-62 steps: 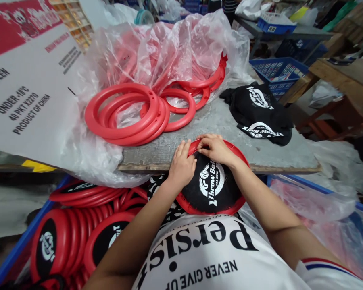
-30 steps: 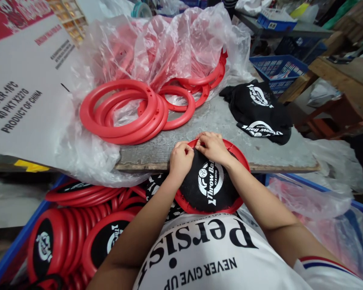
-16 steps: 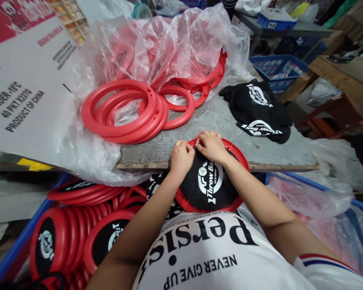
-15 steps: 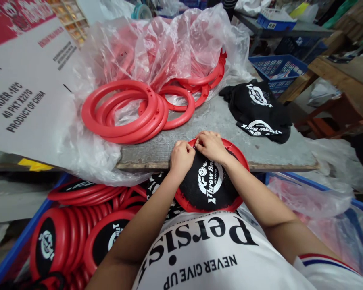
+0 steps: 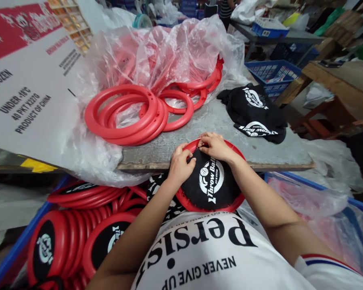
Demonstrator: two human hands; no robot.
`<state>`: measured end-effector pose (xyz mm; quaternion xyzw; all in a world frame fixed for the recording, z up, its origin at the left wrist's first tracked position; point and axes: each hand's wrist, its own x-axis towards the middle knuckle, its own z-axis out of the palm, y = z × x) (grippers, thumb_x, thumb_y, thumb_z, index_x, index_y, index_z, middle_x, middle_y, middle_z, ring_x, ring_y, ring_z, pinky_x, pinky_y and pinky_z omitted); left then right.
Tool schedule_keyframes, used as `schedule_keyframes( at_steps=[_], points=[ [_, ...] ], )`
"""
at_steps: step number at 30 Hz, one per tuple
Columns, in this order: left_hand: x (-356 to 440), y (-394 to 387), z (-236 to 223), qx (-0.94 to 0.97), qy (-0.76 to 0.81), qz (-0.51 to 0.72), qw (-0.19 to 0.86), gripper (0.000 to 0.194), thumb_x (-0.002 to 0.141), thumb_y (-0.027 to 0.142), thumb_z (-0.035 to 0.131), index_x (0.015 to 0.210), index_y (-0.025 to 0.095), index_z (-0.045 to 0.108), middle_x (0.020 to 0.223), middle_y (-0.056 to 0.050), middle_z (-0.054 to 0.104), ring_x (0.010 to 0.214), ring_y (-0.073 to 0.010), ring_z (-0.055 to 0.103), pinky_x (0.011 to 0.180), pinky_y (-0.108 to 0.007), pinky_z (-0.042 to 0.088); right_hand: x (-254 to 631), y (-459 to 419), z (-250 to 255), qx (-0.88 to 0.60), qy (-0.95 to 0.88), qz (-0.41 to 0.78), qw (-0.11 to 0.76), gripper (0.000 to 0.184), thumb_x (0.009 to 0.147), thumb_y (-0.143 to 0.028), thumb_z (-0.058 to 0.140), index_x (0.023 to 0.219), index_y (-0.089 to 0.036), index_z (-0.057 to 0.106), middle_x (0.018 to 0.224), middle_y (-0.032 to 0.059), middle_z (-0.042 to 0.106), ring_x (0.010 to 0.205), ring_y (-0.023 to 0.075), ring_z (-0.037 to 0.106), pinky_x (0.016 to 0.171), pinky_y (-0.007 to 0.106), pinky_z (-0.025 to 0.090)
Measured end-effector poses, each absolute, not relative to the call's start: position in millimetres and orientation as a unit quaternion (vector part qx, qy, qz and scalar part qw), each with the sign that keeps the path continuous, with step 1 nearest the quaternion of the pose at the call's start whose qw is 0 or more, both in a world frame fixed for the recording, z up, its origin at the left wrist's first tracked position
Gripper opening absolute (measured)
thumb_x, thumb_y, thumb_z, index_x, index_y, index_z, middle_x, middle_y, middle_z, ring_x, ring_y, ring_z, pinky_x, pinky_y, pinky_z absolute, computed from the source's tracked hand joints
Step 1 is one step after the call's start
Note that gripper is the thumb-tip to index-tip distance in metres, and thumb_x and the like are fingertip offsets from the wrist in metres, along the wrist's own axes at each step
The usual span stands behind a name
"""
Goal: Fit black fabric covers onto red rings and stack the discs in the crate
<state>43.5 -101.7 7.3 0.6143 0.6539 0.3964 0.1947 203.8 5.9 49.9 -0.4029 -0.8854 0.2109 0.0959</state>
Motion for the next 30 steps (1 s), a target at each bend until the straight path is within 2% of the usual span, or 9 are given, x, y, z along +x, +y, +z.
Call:
schedule_keyframes(
  at_steps=[5, 9, 12, 16, 30],
  points=[
    [43.7, -106.3, 6.3, 0.590, 0.659, 0.423, 0.199, 0.017, 0.080, 0.012, 0.065, 0.072, 0.021, 0.053, 0.133, -0.013, 0.060, 0.126, -0.0270, 0.057, 0.112, -0.045, 0.042, 207.9, 3.4, 54.2, -0.420, -0.881, 0.198, 0.092, 0.014, 0.085, -0.021, 0.063, 0.097, -0.023, 0.069, 0.127, 0.0072, 0.064, 0.115, 0.0303, 0.053, 0.099, 0.050, 0.035],
    [43.2, -102.1, 9.1, 0.559, 0.662, 0.453, 0.212, 0.016, 0.081, 0.013, 0.063, 0.070, 0.020, 0.055, 0.126, -0.011, 0.064, 0.119, -0.0251, 0.061, 0.110, -0.043, 0.043, 203.2, 3.2, 60.7, -0.367, -0.906, 0.187, 0.100, 0.021, 0.085, -0.020, 0.063, 0.105, -0.024, 0.069, 0.135, 0.0071, 0.060, 0.122, 0.0305, 0.050, 0.104, 0.051, 0.031],
    [43.4, -98.0, 9.5, 0.553, 0.662, 0.460, 0.213, 0.014, 0.081, 0.012, 0.062, 0.071, 0.020, 0.056, 0.124, -0.011, 0.065, 0.117, -0.0243, 0.062, 0.109, -0.042, 0.044, 195.2, 4.0, 64.6, -0.326, -0.922, 0.192, 0.082, 0.016, 0.085, -0.018, 0.063, 0.098, -0.024, 0.070, 0.134, 0.0057, 0.061, 0.122, 0.0291, 0.050, 0.103, 0.049, 0.030],
    [44.7, -94.6, 8.4, 0.549, 0.663, 0.466, 0.204, 0.015, 0.081, 0.011, 0.060, 0.071, 0.020, 0.055, 0.117, -0.011, 0.067, 0.114, -0.0241, 0.063, 0.107, -0.041, 0.045, 186.4, 5.2, 65.1, -0.350, -0.916, 0.189, 0.058, 0.007, 0.085, -0.017, 0.063, 0.086, -0.021, 0.068, 0.123, 0.0058, 0.065, 0.114, 0.0283, 0.052, 0.095, 0.044, 0.032],
    [48.1, -90.9, 6.2, 0.556, 0.683, 0.440, 0.173, 0.016, 0.085, 0.012, 0.053, 0.074, 0.023, 0.048, 0.108, -0.009, 0.064, 0.111, -0.0229, 0.060, 0.102, -0.039, 0.047, 184.2, 5.4, 52.2, -0.373, -0.906, 0.178, 0.091, 0.008, 0.091, -0.023, 0.062, 0.084, -0.020, 0.063, 0.118, 0.0058, 0.068, 0.110, 0.0275, 0.054, 0.094, 0.043, 0.031]
  ],
)
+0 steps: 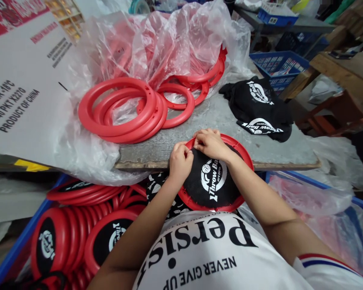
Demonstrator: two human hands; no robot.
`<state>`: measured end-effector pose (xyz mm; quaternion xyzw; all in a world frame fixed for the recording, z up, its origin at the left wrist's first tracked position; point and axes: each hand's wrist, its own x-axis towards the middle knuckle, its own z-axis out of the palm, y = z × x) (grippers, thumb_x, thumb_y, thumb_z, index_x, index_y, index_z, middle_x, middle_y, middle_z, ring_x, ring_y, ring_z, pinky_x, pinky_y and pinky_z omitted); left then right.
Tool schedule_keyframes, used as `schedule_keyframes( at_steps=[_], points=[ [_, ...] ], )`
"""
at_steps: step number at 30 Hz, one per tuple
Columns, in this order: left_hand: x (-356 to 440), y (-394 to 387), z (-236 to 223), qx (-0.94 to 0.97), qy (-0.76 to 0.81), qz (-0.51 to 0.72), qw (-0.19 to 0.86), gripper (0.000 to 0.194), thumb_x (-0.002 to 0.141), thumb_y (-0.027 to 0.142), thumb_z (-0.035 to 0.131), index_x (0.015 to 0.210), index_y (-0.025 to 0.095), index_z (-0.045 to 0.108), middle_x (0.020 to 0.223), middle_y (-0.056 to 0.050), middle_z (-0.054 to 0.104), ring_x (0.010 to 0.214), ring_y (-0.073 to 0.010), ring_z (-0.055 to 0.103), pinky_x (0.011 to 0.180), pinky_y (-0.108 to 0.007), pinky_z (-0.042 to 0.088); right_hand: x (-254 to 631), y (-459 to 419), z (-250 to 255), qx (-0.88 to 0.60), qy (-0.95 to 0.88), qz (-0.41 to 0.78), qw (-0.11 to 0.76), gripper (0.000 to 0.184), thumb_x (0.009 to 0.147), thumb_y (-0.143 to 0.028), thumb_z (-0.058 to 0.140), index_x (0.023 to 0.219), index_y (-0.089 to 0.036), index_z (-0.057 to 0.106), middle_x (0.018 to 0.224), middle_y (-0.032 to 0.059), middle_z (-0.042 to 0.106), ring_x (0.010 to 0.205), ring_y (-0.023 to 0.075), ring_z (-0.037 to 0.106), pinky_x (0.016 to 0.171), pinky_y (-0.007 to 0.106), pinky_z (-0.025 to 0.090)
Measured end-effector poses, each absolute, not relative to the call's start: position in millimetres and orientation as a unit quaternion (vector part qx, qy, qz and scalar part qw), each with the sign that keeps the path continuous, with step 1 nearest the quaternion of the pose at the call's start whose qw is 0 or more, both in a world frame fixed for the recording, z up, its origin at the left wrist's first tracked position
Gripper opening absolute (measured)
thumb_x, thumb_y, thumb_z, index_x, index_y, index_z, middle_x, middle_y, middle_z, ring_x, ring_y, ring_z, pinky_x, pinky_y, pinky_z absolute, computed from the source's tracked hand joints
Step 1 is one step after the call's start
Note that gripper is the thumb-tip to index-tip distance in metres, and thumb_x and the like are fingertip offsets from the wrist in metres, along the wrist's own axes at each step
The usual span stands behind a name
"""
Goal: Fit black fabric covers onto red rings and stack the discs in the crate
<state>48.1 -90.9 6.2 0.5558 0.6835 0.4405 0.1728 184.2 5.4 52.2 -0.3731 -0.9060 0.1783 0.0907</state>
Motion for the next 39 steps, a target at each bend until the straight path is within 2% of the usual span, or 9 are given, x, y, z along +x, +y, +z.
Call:
schedule_keyframes(
  at_steps=[14, 19, 23, 33, 39],
  points=[
    [48.5, -90.3, 4.3, 0.547, 0.693, 0.440, 0.166, 0.019, 0.086, 0.012, 0.048, 0.073, 0.024, 0.042, 0.101, -0.007, 0.063, 0.106, -0.0221, 0.059, 0.099, -0.037, 0.046, 182.8, 1.7, 55.1, -0.384, -0.900, 0.183, 0.096, 0.011, 0.093, -0.025, 0.058, 0.083, -0.020, 0.062, 0.118, 0.0061, 0.068, 0.109, 0.0271, 0.054, 0.095, 0.044, 0.031],
    [48.9, -86.7, 3.2, 0.547, 0.712, 0.411, 0.158, 0.023, 0.085, 0.010, 0.048, 0.071, 0.025, 0.037, 0.086, -0.005, 0.057, 0.094, -0.0223, 0.058, 0.091, -0.036, 0.046, 180.6, 1.4, 51.4, -0.392, -0.898, 0.171, 0.101, 0.012, 0.092, -0.024, 0.058, 0.081, -0.020, 0.062, 0.119, 0.0058, 0.068, 0.111, 0.0276, 0.054, 0.096, 0.046, 0.031],
    [49.7, -84.7, 3.5, 0.548, 0.723, 0.391, 0.152, 0.025, 0.083, 0.010, 0.048, 0.069, 0.025, 0.035, 0.080, -0.004, 0.052, 0.085, -0.0223, 0.055, 0.083, -0.035, 0.045, 178.3, -0.7, 50.3, -0.405, -0.893, 0.167, 0.103, 0.014, 0.092, -0.023, 0.056, 0.080, -0.020, 0.062, 0.119, 0.0075, 0.069, 0.110, 0.0284, 0.054, 0.097, 0.048, 0.032],
    [49.4, -85.6, 6.0, 0.545, 0.736, 0.367, 0.160, 0.024, 0.083, 0.010, 0.047, 0.069, 0.025, 0.037, 0.083, -0.005, 0.053, 0.084, -0.0234, 0.054, 0.081, -0.036, 0.045, 182.2, -1.5, 52.5, -0.400, -0.892, 0.184, 0.100, 0.013, 0.091, -0.022, 0.056, 0.080, -0.020, 0.062, 0.122, 0.0060, 0.068, 0.113, 0.0280, 0.055, 0.098, 0.047, 0.032],
    [50.3, -90.1, 10.8, 0.566, 0.754, 0.291, 0.162, 0.015, 0.091, 0.016, 0.044, 0.078, 0.023, 0.047, 0.091, -0.007, 0.059, 0.089, -0.0240, 0.058, 0.085, -0.037, 0.047, 183.6, -0.1, 56.5, -0.402, -0.894, 0.183, 0.076, 0.004, 0.090, -0.024, 0.065, 0.090, -0.020, 0.065, 0.117, 0.0048, 0.068, 0.113, 0.0270, 0.053, 0.095, 0.043, 0.032]
  ],
)
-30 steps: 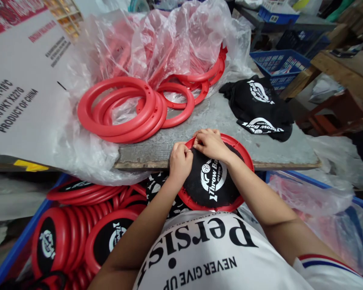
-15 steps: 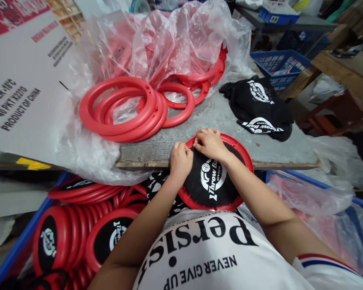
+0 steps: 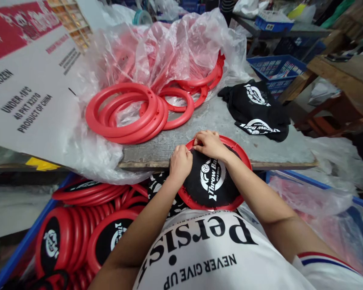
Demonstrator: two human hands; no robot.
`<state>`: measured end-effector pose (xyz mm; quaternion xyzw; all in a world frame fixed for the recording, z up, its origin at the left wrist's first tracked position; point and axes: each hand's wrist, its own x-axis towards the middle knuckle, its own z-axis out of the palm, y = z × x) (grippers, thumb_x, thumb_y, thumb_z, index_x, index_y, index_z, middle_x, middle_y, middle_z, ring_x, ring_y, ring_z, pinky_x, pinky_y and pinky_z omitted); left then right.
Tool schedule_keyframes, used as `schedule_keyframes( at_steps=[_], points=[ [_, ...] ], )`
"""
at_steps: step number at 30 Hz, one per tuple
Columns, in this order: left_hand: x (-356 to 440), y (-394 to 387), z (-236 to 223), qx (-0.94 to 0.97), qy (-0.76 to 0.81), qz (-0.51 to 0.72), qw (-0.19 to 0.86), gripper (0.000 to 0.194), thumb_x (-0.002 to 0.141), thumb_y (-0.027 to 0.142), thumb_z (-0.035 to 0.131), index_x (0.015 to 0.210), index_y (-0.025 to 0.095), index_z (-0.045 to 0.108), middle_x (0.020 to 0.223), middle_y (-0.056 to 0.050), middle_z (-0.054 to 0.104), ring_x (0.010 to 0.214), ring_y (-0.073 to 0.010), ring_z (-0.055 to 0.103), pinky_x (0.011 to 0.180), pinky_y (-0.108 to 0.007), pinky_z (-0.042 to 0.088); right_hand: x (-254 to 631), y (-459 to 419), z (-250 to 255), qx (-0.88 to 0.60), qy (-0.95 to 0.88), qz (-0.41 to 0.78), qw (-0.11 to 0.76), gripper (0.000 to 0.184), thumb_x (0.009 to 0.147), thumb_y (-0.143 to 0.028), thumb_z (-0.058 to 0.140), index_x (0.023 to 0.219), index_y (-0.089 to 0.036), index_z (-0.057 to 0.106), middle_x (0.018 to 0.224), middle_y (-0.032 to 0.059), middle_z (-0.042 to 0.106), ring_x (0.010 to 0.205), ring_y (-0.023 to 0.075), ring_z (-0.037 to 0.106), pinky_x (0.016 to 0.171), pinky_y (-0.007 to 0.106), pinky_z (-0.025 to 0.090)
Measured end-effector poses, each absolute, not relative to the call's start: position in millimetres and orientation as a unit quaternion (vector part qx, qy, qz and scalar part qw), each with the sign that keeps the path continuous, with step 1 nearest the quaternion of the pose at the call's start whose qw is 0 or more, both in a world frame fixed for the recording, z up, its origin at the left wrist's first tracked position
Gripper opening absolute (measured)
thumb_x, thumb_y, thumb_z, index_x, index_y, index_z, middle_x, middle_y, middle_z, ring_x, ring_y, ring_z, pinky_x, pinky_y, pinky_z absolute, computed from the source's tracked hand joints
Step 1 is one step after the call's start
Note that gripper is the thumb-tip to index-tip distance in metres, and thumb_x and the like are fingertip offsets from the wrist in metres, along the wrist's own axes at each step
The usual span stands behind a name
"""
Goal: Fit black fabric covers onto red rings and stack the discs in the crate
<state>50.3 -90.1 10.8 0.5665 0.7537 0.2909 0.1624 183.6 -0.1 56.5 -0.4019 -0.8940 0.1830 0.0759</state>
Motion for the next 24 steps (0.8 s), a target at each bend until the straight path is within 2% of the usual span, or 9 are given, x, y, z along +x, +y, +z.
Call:
schedule_keyframes(
  at_steps=[5, 9, 11, 16, 19, 24],
  points=[
    [38.6, -63.0, 41.9, 0.633, 0.722, 0.250, 0.125, 0.013, 0.093, 0.015, 0.044, 0.084, 0.021, 0.052, 0.097, -0.010, 0.061, 0.096, -0.0262, 0.059, 0.090, -0.040, 0.048, 187.3, 15.0, 75.0, -0.404, -0.902, 0.133, 0.076, 0.011, 0.094, -0.032, 0.066, 0.097, -0.021, 0.066, 0.117, 0.0081, 0.065, 0.113, 0.0307, 0.052, 0.091, 0.042, 0.034],
    [24.8, -42.7, 64.0, 0.731, 0.635, 0.226, 0.110, 0.011, 0.091, 0.016, 0.048, 0.082, 0.021, 0.053, 0.095, -0.009, 0.061, 0.095, -0.0262, 0.060, 0.090, -0.042, 0.049, 198.8, 11.3, 77.3, -0.443, -0.882, 0.130, 0.091, 0.017, 0.098, -0.034, 0.061, 0.101, -0.018, 0.063, 0.108, 0.0113, 0.066, 0.100, 0.0285, 0.055, 0.084, 0.037, 0.037],
    [23.1, -43.1, 62.1, 0.764, 0.589, 0.229, 0.131, 0.010, 0.090, 0.016, 0.052, 0.081, 0.021, 0.052, 0.101, -0.008, 0.063, 0.098, -0.0254, 0.061, 0.093, -0.042, 0.049, 207.0, 0.4, 67.5, -0.466, -0.868, 0.139, 0.100, 0.017, 0.099, -0.033, 0.059, 0.100, -0.017, 0.061, 0.104, 0.0111, 0.066, 0.095, 0.0267, 0.056, 0.082, 0.035, 0.039],
    [31.5, -63.9, 38.5, 0.763, 0.550, 0.299, 0.161, 0.008, 0.088, 0.017, 0.061, 0.084, 0.020, 0.055, 0.131, -0.011, 0.060, 0.124, -0.0267, 0.056, 0.110, -0.046, 0.043, 225.7, -27.0, 38.3, -0.503, -0.840, 0.137, 0.150, 0.014, 0.099, -0.032, 0.058, 0.100, -0.019, 0.060, 0.104, 0.0097, 0.065, 0.095, 0.0269, 0.056, 0.081, 0.035, 0.041],
    [32.2, -72.9, 33.6, 0.748, 0.548, 0.336, 0.164, 0.011, 0.088, 0.019, 0.064, 0.081, 0.019, 0.055, 0.136, -0.013, 0.059, 0.129, -0.0267, 0.055, 0.113, -0.046, 0.043, 229.2, -30.3, 34.6, -0.496, -0.837, 0.154, 0.168, 0.012, 0.098, -0.031, 0.058, 0.099, -0.020, 0.060, 0.104, 0.0088, 0.066, 0.096, 0.0268, 0.056, 0.083, 0.037, 0.041],
    [22.8, -73.8, 37.2, 0.743, 0.540, 0.348, 0.187, 0.010, 0.081, 0.009, 0.061, 0.082, 0.019, 0.058, 0.141, -0.014, 0.057, 0.131, -0.0254, 0.056, 0.114, -0.046, 0.044, 222.8, -25.7, 43.4, -0.484, -0.842, 0.167, 0.171, 0.008, 0.094, -0.027, 0.061, 0.097, -0.020, 0.061, 0.104, 0.0088, 0.067, 0.099, 0.0285, 0.055, 0.088, 0.041, 0.042]
  ],
)
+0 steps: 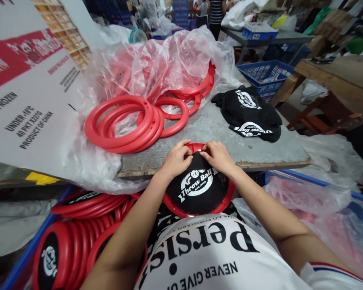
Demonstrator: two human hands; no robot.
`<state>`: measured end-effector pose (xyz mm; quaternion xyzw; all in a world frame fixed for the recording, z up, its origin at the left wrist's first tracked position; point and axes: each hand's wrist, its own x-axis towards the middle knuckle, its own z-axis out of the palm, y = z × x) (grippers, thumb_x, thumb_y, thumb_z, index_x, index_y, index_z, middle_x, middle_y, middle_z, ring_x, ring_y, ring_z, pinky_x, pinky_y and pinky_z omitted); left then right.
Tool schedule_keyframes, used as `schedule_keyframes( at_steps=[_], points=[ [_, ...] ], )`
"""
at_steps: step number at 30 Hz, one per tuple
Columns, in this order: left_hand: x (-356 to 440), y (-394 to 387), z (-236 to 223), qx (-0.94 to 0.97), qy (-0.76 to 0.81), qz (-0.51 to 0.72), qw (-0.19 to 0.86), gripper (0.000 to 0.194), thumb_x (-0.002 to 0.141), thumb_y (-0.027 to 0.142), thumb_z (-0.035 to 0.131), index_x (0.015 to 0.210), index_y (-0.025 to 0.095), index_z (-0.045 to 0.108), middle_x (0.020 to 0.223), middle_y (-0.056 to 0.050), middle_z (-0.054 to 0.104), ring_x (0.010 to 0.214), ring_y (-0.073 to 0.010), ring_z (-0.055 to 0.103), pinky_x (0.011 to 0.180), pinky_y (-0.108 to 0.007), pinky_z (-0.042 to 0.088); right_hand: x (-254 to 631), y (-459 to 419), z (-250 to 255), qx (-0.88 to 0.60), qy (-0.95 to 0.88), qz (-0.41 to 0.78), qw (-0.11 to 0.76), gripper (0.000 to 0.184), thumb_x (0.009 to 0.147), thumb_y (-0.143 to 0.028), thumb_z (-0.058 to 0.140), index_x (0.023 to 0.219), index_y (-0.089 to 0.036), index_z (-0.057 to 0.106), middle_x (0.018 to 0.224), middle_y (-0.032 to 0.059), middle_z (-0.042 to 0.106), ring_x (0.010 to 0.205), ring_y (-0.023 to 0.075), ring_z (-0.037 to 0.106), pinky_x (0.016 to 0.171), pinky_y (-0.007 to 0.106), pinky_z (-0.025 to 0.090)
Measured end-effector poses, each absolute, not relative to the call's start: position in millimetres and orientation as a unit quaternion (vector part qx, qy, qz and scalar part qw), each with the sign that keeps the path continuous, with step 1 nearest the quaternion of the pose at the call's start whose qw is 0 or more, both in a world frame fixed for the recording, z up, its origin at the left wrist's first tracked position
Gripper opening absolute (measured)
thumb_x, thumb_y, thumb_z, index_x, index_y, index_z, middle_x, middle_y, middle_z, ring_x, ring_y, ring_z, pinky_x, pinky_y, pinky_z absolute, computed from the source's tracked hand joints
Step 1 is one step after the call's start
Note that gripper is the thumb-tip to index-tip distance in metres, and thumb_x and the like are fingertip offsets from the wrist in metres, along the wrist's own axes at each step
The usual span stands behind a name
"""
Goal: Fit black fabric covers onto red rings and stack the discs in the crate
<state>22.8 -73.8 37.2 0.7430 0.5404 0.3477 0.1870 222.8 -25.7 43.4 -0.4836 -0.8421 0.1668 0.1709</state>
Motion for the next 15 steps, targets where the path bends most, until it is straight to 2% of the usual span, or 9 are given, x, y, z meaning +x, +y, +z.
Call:
schedule_keyframes(
  at_steps=[5, 11, 15],
  points=[
    [17.6, -71.5, 35.1, 0.738, 0.529, 0.363, 0.207, 0.011, 0.080, 0.008, 0.057, 0.081, 0.019, 0.060, 0.147, -0.014, 0.053, 0.132, -0.0247, 0.057, 0.115, -0.047, 0.043, 210.6, -21.0, 53.2, -0.389, -0.879, 0.201, 0.188, 0.022, 0.083, -0.010, 0.061, 0.101, -0.021, 0.063, 0.127, 0.0072, 0.063, 0.118, 0.0283, 0.052, 0.101, 0.042, 0.039],
    [15.7, -66.6, 32.2, 0.719, 0.525, 0.389, 0.237, 0.008, 0.084, 0.012, 0.056, 0.079, 0.018, 0.060, 0.148, -0.016, 0.051, 0.123, -0.0235, 0.063, 0.112, -0.047, 0.046, 198.6, -16.6, 53.4, -0.409, -0.869, 0.229, 0.160, 0.001, 0.087, -0.019, 0.064, 0.087, -0.021, 0.063, 0.112, 0.0057, 0.067, 0.107, 0.0269, 0.056, 0.093, 0.040, 0.039],
    [15.2, -62.8, 33.9, 0.702, 0.541, 0.391, 0.247, 0.009, 0.085, 0.014, 0.056, 0.078, 0.018, 0.061, 0.144, -0.015, 0.055, 0.126, -0.0230, 0.061, 0.114, -0.047, 0.043, 196.9, -16.5, 48.3, -0.429, -0.856, 0.236, 0.168, 0.007, 0.091, -0.022, 0.063, 0.084, -0.021, 0.062, 0.111, 0.0049, 0.067, 0.104, 0.0252, 0.057, 0.090, 0.038, 0.038]
  ],
)
